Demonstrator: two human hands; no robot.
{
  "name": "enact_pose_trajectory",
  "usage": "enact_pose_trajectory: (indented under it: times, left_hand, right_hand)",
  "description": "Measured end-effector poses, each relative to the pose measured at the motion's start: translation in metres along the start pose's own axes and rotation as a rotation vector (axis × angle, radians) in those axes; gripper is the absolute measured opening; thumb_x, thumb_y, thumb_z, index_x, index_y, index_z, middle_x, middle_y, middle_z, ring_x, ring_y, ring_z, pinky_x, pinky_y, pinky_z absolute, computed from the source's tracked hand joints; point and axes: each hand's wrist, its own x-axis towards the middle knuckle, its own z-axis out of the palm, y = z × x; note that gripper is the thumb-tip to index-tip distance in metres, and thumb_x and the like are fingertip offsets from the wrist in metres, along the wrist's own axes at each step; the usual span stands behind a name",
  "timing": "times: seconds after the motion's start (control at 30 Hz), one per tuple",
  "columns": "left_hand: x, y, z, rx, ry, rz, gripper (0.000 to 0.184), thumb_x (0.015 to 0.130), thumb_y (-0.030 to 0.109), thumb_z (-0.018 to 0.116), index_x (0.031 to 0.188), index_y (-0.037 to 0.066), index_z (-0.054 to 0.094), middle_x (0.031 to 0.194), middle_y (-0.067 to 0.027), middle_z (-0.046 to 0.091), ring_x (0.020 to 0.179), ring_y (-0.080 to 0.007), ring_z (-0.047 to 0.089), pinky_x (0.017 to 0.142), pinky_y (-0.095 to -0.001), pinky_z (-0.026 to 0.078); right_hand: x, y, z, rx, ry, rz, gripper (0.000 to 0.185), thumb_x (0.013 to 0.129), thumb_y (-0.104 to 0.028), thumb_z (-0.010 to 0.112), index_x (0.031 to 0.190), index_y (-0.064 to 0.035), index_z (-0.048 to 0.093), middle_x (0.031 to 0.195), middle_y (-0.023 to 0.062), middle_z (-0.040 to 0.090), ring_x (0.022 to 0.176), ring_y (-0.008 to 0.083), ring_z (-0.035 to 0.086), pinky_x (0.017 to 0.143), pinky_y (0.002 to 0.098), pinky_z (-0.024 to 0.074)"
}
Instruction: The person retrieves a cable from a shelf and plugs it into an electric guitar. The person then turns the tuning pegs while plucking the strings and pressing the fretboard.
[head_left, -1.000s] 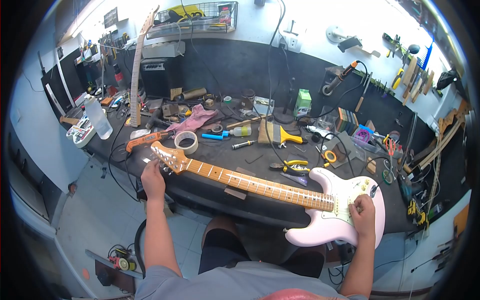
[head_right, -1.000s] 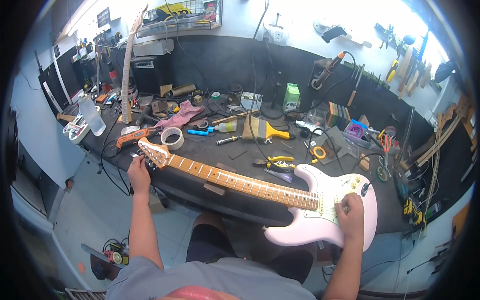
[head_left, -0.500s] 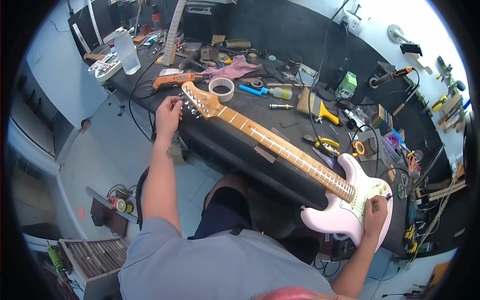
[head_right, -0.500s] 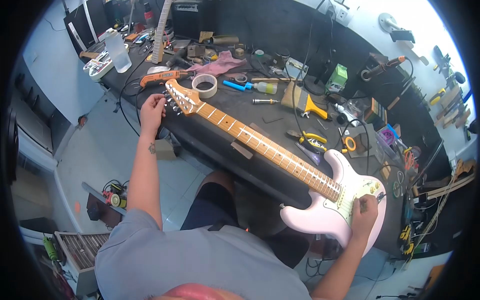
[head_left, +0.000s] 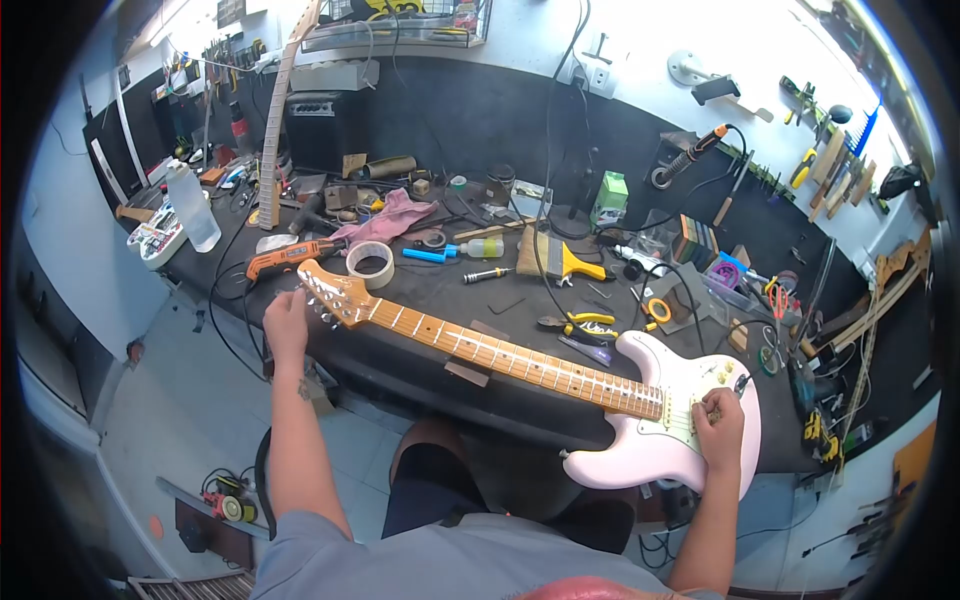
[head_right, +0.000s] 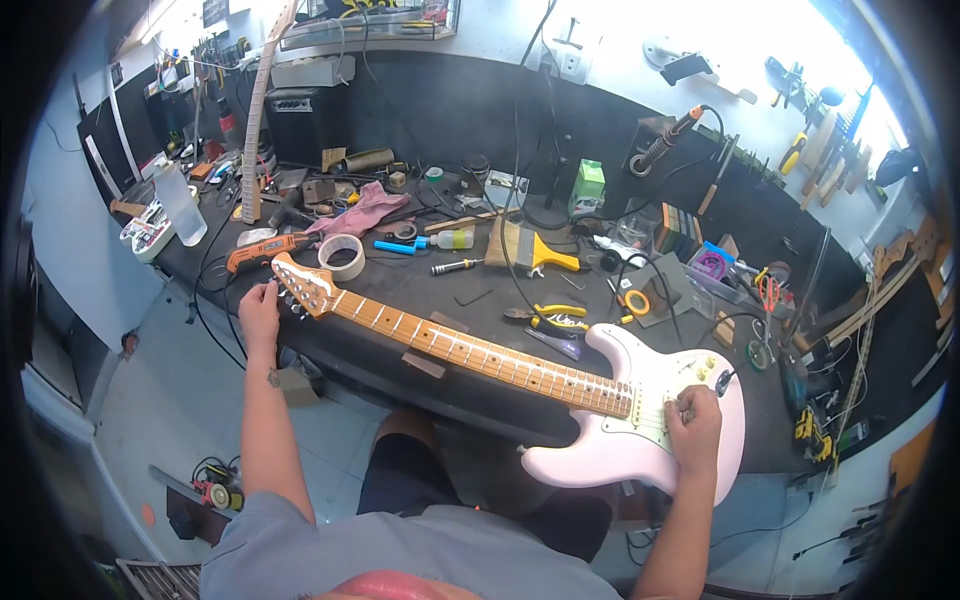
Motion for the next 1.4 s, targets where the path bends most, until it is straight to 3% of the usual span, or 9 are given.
enact_pose_trajectory:
  times: [0.13,0.33,0.63,0.93,1.07,1.17,1.4]
  left_hand:
    - [-0.005,0.008,-0.001,0.090,-0.008,0.115,0.035,0.108,0.027,0.067,0.108,-0.006,0.078,0.095,-0.0271,0.078,0.089,-0.0444,0.076,0.082,-0.0490,0.056]
    - [-0.004,0.008,-0.001,0.170,0.013,0.171,0.034,0.109,0.027,0.066,0.106,-0.006,0.076,0.096,-0.0292,0.075,0.092,-0.0497,0.073,0.082,-0.0529,0.055]
    - [-0.007,0.013,-0.001,0.144,0.028,0.151,0.034,0.108,0.025,0.066,0.100,-0.007,0.073,0.091,-0.0292,0.072,0.085,-0.0502,0.070,0.079,-0.0520,0.054]
    - [0.001,0.004,0.003,-0.147,0.150,-0.034,0.023,0.110,0.020,0.065,0.111,-0.001,0.076,0.085,-0.0133,0.076,0.063,-0.0215,0.071,0.063,-0.0402,0.055]
    - [0.009,0.004,-0.006,0.017,0.012,0.076,0.023,0.110,0.019,0.067,0.117,-0.001,0.077,0.088,-0.0143,0.078,0.060,-0.0212,0.070,0.060,-0.0387,0.056]
    - [0.015,-0.003,-0.012,0.068,-0.063,0.164,0.025,0.110,0.020,0.067,0.117,-0.001,0.077,0.092,-0.0166,0.080,0.068,-0.0263,0.075,0.067,-0.0417,0.058]
    - [0.011,0.012,-0.013,0.220,-0.011,0.259,0.028,0.108,0.021,0.066,0.109,-0.004,0.077,0.096,-0.0232,0.079,0.091,-0.0426,0.076,0.083,-0.0485,0.058]
  right_hand:
    - [0.001,-0.002,-0.002,-0.005,-0.009,-0.002,0.031,0.079,0.007,0.082,0.085,-0.0010,0.053,0.092,0.0147,0.064,0.088,0.0341,0.062,0.084,0.0433,0.0508]
    - [0.000,-0.004,-0.002,0.003,-0.002,0.003,0.031,0.079,0.007,0.082,0.086,-0.0009,0.053,0.093,0.0149,0.065,0.089,0.0347,0.063,0.084,0.0434,0.0511]
    - [0.002,-0.004,-0.002,-0.031,-0.021,-0.030,0.023,0.081,0.004,0.080,0.089,-0.0004,0.059,0.094,0.0150,0.065,0.093,0.0348,0.064,0.087,0.0439,0.0511]
    - [0.005,-0.002,0.000,-0.102,-0.005,0.003,0.017,0.085,0.003,0.079,0.091,0.0017,0.063,0.101,0.0169,0.067,0.099,0.0387,0.065,0.091,0.0475,0.0515]
    - [0.004,-0.001,0.000,-0.095,0.016,0.000,0.017,0.085,0.002,0.081,0.089,0.0024,0.064,0.105,0.0173,0.068,0.103,0.0387,0.065,0.093,0.0476,0.0521]
    - [0.003,0.003,0.000,-0.082,0.020,0.015,0.018,0.084,0.003,0.082,0.086,0.0022,0.064,0.105,0.0172,0.069,0.105,0.0383,0.066,0.095,0.0473,0.0525]
    - [0.003,0.004,0.001,-0.104,0.025,0.012,0.021,0.083,0.003,0.083,0.086,0.0015,0.062,0.105,0.0176,0.069,0.103,0.0388,0.066,0.094,0.0483,0.0524]
